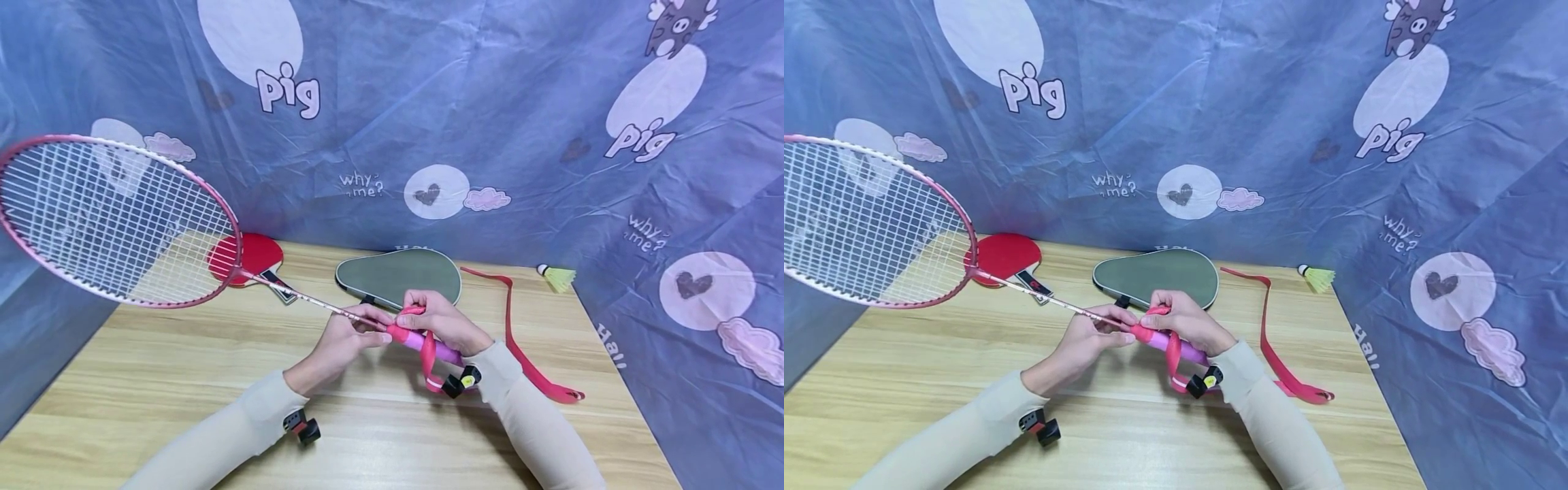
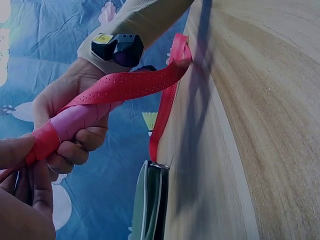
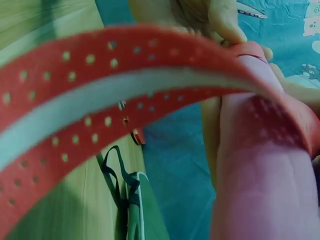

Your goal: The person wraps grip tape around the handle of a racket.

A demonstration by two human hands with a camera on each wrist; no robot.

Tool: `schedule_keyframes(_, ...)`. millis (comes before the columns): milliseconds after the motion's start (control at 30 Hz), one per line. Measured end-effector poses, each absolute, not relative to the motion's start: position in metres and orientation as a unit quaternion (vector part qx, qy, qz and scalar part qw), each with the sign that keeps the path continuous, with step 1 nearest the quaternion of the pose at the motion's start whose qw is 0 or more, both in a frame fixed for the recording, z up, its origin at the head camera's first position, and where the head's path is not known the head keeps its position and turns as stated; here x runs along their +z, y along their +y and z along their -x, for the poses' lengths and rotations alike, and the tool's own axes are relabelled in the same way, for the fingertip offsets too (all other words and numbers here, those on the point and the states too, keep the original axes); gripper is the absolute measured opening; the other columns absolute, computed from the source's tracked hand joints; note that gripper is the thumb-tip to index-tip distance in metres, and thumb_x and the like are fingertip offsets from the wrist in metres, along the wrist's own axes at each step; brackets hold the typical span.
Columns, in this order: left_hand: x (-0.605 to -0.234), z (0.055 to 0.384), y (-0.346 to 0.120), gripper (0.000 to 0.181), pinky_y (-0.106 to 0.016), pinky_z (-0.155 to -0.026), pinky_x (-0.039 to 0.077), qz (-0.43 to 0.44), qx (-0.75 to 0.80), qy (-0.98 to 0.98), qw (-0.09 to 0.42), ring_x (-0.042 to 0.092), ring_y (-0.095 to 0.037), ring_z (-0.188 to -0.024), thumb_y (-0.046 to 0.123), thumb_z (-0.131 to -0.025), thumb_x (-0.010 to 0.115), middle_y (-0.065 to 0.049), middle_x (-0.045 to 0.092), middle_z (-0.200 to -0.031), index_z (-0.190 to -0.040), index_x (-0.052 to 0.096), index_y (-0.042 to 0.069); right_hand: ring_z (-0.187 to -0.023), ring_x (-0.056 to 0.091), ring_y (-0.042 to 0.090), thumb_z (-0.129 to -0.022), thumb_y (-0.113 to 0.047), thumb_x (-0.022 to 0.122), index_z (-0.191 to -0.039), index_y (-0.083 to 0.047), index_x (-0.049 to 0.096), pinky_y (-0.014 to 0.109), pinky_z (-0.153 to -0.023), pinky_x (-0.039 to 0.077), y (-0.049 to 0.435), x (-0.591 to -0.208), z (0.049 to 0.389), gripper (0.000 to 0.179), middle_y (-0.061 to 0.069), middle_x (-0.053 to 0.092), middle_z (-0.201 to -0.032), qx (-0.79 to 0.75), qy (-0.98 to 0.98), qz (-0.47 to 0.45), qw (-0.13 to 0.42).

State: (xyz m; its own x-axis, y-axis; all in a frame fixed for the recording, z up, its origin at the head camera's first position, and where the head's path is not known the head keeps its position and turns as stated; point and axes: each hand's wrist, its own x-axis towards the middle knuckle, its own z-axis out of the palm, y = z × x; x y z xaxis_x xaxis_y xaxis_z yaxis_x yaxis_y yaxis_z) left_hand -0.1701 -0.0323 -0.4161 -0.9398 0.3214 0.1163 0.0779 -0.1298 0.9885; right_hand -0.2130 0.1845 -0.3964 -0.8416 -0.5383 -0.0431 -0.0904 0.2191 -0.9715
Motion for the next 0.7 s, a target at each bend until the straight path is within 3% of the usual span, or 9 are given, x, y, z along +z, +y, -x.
schedule_keyframes(100,-0.4149,0.1697,-0.0317,0.037,-0.02,-0.081,0.057,-0.168,0.736,0.652,0.075,0.069,-0.008,-0.091,-0.004,-0.08,0.077,-0.009,0.073,-0.103,-0.115,0.066,-0.008,-0.061,0.038,0.008,-0.089,-0.011,0.073,-0.076,-0.011,0.048,0.02,-0.054,0.031,0.1844,-0.3955,0.2128,0.028,-0.009,0.043,-0.061,-0.579,0.769,0.205,0.176)
schedule_keyframes(233,-0.4135,0.1693,-0.0301,0.04,-0.021,-0.085,0.059,-0.168,0.725,0.666,0.051,0.07,-0.006,-0.092,0.002,-0.081,0.08,-0.022,0.07,-0.111,-0.118,0.065,-0.006,-0.072,0.056,0.007,-0.089,-0.008,0.073,-0.078,-0.008,0.049,0.019,-0.059,0.04,0.1827,-0.3936,0.2107,0.027,-0.008,0.068,-0.076,-0.579,0.77,0.218,0.154)
schedule_keyframes(367,-0.414,0.1714,-0.029,0.034,-0.022,-0.082,0.059,-0.141,0.701,0.699,0.031,0.072,-0.006,-0.089,0.011,-0.08,0.085,-0.018,0.075,-0.107,-0.11,0.071,0.001,-0.083,0.067,0.01,-0.087,-0.005,0.075,-0.08,-0.005,0.053,0.019,-0.063,0.048,0.1795,-0.3916,0.2077,0.023,0.001,0.077,-0.092,-0.575,0.775,0.227,0.131)
schedule_keyframes(500,-0.4136,0.1732,-0.0292,0.033,-0.022,-0.078,0.06,-0.116,0.692,0.711,0.034,0.074,-0.008,-0.087,0.015,-0.078,0.087,-0.014,0.078,-0.101,-0.106,0.075,0.002,-0.081,0.066,0.009,-0.086,-0.005,0.076,-0.081,-0.004,0.055,0.019,-0.062,0.049,0.1781,-0.3913,0.2073,0.022,0.002,0.076,-0.091,-0.572,0.779,0.226,0.118)
schedule_keyframes(700,-0.4092,0.1689,-0.0289,0.029,-0.021,-0.079,0.059,-0.102,0.696,0.709,0.051,0.072,-0.01,-0.088,0.008,-0.077,0.087,-0.011,0.078,-0.1,-0.103,0.076,0.002,-0.078,0.063,0.009,-0.088,-0.01,0.074,-0.08,-0.004,0.057,0.019,-0.067,0.049,0.1831,-0.3938,0.2092,0.02,0.001,0.075,-0.085,-0.602,0.745,0.24,0.155)
